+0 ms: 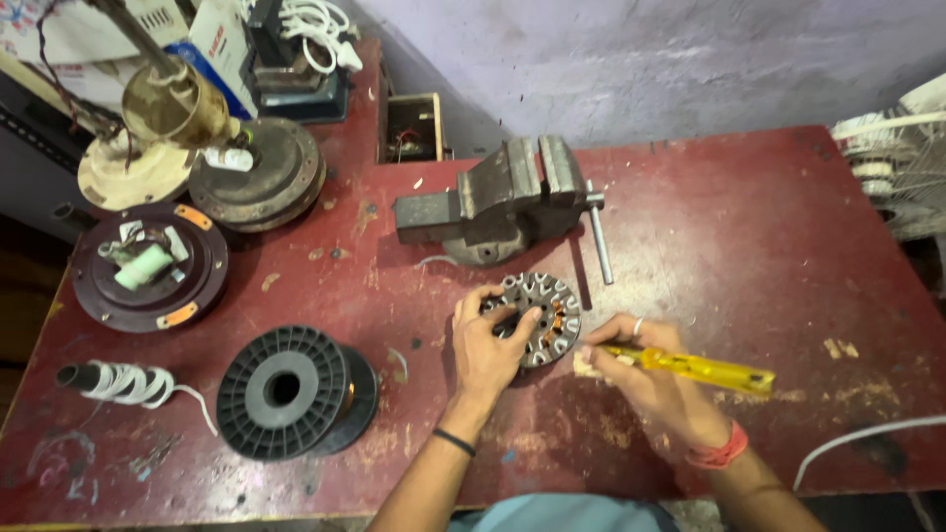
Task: The person uses a yellow-handled screwdriver to adjust and tighten components on a motor rotor held in a bench vise. They repeatedly probe and reposition the rotor, then remove it from the vise to continue adjustments on the table.
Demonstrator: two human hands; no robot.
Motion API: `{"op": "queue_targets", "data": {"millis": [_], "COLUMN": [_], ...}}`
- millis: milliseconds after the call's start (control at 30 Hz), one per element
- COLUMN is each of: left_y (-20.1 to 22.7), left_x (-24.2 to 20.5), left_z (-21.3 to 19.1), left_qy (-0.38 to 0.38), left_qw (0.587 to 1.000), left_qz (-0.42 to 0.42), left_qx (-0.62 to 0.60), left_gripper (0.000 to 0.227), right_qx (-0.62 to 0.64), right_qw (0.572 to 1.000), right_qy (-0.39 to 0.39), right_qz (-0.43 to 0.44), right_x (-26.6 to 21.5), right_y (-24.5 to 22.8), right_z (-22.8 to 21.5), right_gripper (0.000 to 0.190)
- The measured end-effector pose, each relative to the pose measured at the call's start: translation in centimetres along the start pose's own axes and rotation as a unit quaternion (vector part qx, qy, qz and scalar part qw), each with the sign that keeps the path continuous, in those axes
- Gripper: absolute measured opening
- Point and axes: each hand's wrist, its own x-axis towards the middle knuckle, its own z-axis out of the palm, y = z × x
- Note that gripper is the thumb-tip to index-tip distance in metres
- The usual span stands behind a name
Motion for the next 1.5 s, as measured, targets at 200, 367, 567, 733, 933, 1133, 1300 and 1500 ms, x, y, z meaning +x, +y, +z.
{"op": "queue_targets", "data": {"millis": [200,367,567,733,933,1133,1300,1500], "left_y": [-0.1,0.1,0.3,0.3,-0.1,-0.2,0.6,1.0], "left_x": [0.0,0.0,0.0,0.1,0.0,-0.7,-3.6,-3.1], "left_z": [0.0,-0.1,-0.2,-0.1,0.1,-1.1,-3.6,-3.1], "left_qy": [-0.006,-0.011,-0.015,-0.014,-0.011,-0.003,-0.007,-0.107], "left_qw": [1.0,1.0,1.0,1.0,1.0,0.998,0.995,0.992], "left_qz": [-0.006,-0.013,-0.013,-0.008,0.01,0.014,0.072,0.074], "left_qx": [-0.001,0.0,-0.005,-0.003,0.006,-0.055,-0.068,0.009], "left_gripper": [0.038,0.038,0.037,0.037,0.036,0.038,0.058,0.078], "right_qx": [-0.03,-0.058,-0.085,-0.064,-0.199,0.164,-0.11,-0.206], "right_qw": [0.999,0.995,0.993,0.995,0.978,0.98,0.963,0.928], "right_qy": [0.014,0.009,0.0,0.031,0.004,0.098,0.155,0.187], "right_qz": [-0.006,-0.083,-0.083,-0.068,0.061,0.06,0.192,0.247], "right_x": [-0.3,0.3,0.8,1.6,2.3,3.0,0.8,-1.4], "right_y": [0.2,0.8,0.6,-0.5,-1.3,1.6,5.3,9.6], "right_z": [-0.5,-0.4,-0.1,1.2,2.1,-1.9,-6.8,-7.7], "right_gripper": [0.009,0.008,0.009,0.008,0.009,0.014,0.04,0.045]}}
